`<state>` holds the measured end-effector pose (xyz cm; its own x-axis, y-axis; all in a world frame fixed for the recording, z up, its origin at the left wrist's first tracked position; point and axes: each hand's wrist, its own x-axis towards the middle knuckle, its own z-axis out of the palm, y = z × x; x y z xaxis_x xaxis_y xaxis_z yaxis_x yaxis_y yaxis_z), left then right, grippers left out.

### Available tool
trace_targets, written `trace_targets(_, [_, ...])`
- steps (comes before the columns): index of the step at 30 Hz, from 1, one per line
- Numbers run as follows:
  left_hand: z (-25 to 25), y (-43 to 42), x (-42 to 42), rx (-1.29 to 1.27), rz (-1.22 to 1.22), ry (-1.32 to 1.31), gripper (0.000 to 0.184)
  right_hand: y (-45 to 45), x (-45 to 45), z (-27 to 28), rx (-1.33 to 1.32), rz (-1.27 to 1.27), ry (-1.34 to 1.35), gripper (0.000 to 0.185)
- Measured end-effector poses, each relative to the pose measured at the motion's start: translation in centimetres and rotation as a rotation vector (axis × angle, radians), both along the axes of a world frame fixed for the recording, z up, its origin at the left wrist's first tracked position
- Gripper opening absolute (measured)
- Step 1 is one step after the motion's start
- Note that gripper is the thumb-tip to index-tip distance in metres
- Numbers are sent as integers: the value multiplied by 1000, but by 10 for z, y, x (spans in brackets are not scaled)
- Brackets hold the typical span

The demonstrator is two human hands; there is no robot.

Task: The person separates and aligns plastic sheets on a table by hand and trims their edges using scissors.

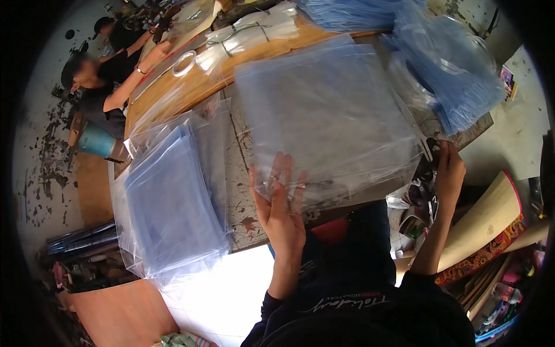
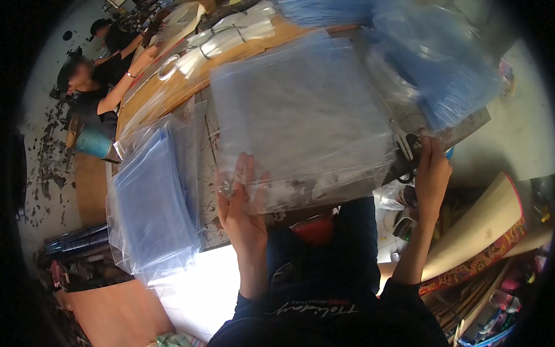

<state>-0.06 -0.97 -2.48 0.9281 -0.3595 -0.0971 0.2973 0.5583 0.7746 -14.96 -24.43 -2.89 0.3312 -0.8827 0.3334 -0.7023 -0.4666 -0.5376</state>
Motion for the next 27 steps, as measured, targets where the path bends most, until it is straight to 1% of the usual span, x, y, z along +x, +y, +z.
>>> trace_targets(1, [0,-2,-1,-1,-4,3,53,-2,1,-2,-1,-4,3,25])
trace_targets(3, [2,-4,-4,6,62,-75,56,-6,6,-9,-65,51,-135,25])
trace_targets(4, [4,-7,-6,7,70,-75,56,-10,11,-9,-64,60,-136,25])
trace_targets(6, [6,-14,-10,-47,177,-124,58,-15,22,-10,-34,90,-255,23])
trace_targets(7, [5,-20,-11,-45,186,-126,58,-19,23,-10,-32,99,-257,23])
trace_targets(9, [1,-29,-10,-7,330,-181,55,-24,27,-8,-290,95,-39,19])
trace_targets(10, [-3,-28,-8,-2,312,-206,54,-17,28,-5,-314,43,-27,16])
trace_targets(11, [-3,-25,-5,-6,320,-209,54,-10,30,1,-318,50,-32,16])
trace_targets(13, [-1,-13,1,130,201,-202,55,6,30,9,-434,102,-72,15])
trace_targets(14, [0,-10,3,134,201,-202,55,17,31,14,-360,185,-101,20])
trace_targets(15, [3,-6,5,74,174,-147,56,27,34,16,-356,184,-101,20])
trace_targets(16, [6,-5,5,13,148,-91,57,38,38,19,-334,304,-134,24])
trace_targets(17, [10,-4,4,14,147,-93,57,47,40,22,-313,425,-168,29])
trace_targets(18, [15,-3,1,-20,149,-72,58,55,42,25,-314,425,-169,29])
trace_targets(20, [17,-2,0,-54,158,-55,58,67,45,28,-144,456,-238,31])
trace_targets(21, [16,-3,-1,-72,170,-64,59,68,45,28,-144,463,-239,31])
trace_targets(23, [12,-3,-3,-91,189,-74,60,68,45,28,-70,343,-294,24])
trace_targets(24, [10,-2,-4,-10,105,-100,61,66,45,23,-69,349,-295,24])
trace_targets(25, [7,-1,-4,71,23,-123,61,62,44,16,-73,368,-409,22])
trace_targets(26, [-2,2,-2,115,-24,-220,58,59,44,12,-76,390,-523,21])
trace_targets(27, [-1,9,-1,115,-11,-216,58,58,44,13,-73,403,-520,21])
